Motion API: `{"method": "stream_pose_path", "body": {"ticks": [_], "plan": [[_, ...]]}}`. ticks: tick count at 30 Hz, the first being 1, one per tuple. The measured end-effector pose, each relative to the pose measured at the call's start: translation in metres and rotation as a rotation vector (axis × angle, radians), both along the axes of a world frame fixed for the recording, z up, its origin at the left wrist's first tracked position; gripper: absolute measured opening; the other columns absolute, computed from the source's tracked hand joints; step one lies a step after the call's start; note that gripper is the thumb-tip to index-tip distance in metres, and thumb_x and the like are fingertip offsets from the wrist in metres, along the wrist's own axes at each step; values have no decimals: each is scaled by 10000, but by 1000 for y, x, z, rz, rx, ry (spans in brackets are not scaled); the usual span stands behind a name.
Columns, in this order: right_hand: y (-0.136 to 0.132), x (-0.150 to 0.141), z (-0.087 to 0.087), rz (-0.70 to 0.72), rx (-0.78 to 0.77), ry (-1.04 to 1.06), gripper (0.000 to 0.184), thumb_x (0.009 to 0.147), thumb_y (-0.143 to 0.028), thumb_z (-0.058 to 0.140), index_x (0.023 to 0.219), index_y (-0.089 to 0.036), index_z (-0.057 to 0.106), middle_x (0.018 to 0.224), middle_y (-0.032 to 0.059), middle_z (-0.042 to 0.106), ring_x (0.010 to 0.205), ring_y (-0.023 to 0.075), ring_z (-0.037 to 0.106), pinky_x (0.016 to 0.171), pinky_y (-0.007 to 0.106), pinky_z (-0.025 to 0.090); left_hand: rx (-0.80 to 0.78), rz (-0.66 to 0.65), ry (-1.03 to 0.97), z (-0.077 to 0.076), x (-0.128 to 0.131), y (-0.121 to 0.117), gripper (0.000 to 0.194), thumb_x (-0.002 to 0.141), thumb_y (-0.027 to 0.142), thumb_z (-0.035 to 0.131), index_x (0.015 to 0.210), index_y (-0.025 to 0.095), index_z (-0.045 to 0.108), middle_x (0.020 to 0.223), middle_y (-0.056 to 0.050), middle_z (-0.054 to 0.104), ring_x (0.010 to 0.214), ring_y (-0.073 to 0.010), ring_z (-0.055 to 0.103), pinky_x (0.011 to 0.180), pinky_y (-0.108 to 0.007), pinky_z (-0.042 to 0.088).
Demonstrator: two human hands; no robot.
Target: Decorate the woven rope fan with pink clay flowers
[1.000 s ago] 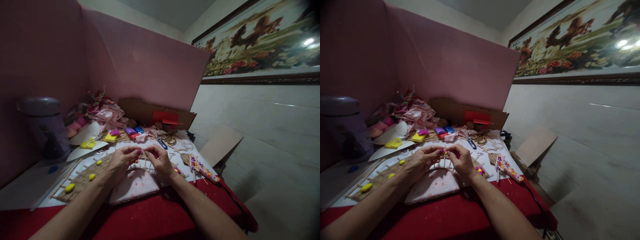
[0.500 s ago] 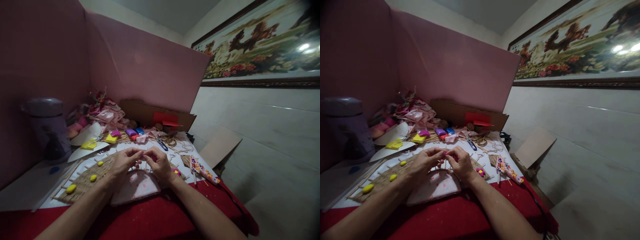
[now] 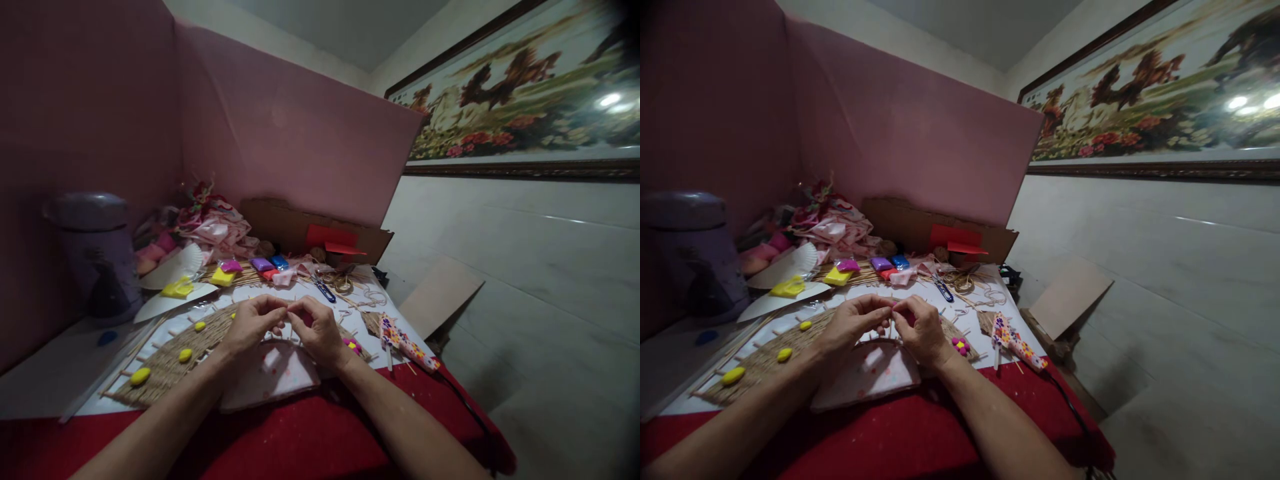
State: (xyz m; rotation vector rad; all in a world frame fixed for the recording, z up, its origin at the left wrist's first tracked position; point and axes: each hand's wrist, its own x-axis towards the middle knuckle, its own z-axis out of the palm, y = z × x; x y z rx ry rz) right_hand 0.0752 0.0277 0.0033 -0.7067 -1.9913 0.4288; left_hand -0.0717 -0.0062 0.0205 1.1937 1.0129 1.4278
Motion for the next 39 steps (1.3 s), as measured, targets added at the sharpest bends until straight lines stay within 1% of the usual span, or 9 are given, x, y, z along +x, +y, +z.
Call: {"method": "stream_pose_path", "body": {"ticks": [5,8,11,14,16,20,28,33,39], "plan": [[0,-3,-2,17,-50,54,82,777,-182,541,723,-189,602,670,-3,568,623,127,489,602,249,376,25,8,45,-2,1,2,164,557,216,724,672,118,659,606,-28,641,448,-90,502,466,-227,402],[2,-5,-4,54,-258,233,61,738,-212,577,686,-182,570,608,-31,513,537,96,422,513,222,345,5,29,-32,-4,2,3,139,565,200,714,653,122,639,547,-4,607,435,-83,484,452,-215,381],[8,-3,-4,169,-517,472,97,724,-260,574,691,-187,519,547,-64,446,437,65,330,406,194,274,-48,61,-169,-3,2,1,150,567,197,711,668,124,628,543,0,600,452,-81,486,451,-206,373],[15,0,-5,270,-659,610,86,699,-234,557,765,-191,522,570,-59,505,388,47,289,356,176,235,-102,60,-246,-2,0,0,222,572,199,709,768,123,637,592,-18,629,492,-90,515,480,-208,388],[18,1,-6,300,-684,645,115,670,-191,546,784,-180,551,576,-50,529,380,41,292,346,168,228,-94,50,-245,-3,-1,-1,242,584,199,697,805,119,637,590,-18,626,498,-90,517,485,-207,384],[18,1,-5,335,-731,650,78,657,-174,535,696,-148,598,489,-60,450,380,33,285,358,158,220,-49,35,-203,-5,-1,0,211,608,236,694,761,112,619,578,-3,596,475,-76,483,447,-195,339],[16,2,1,371,-840,575,209,683,-334,692,742,-147,620,560,-40,502,420,30,328,390,161,253,-22,-1,-90,-12,-3,5,293,680,390,691,720,131,559,558,25,564,413,-48,410,403,-190,285],[18,2,-3,404,-843,529,221,665,-323,724,753,-152,615,550,-48,517,399,32,351,375,169,260,-13,-38,-138,-13,-4,5,290,618,325,745,768,134,586,605,3,609,470,-75,480,452,-206,349],[20,4,-6,364,-806,466,283,648,-294,751,855,-164,608,658,-42,553,462,41,428,429,178,326,-3,-4,-16,-8,-2,1,311,604,327,737,798,94,665,556,5,580,438,-55,400,424,-193,299]]}}
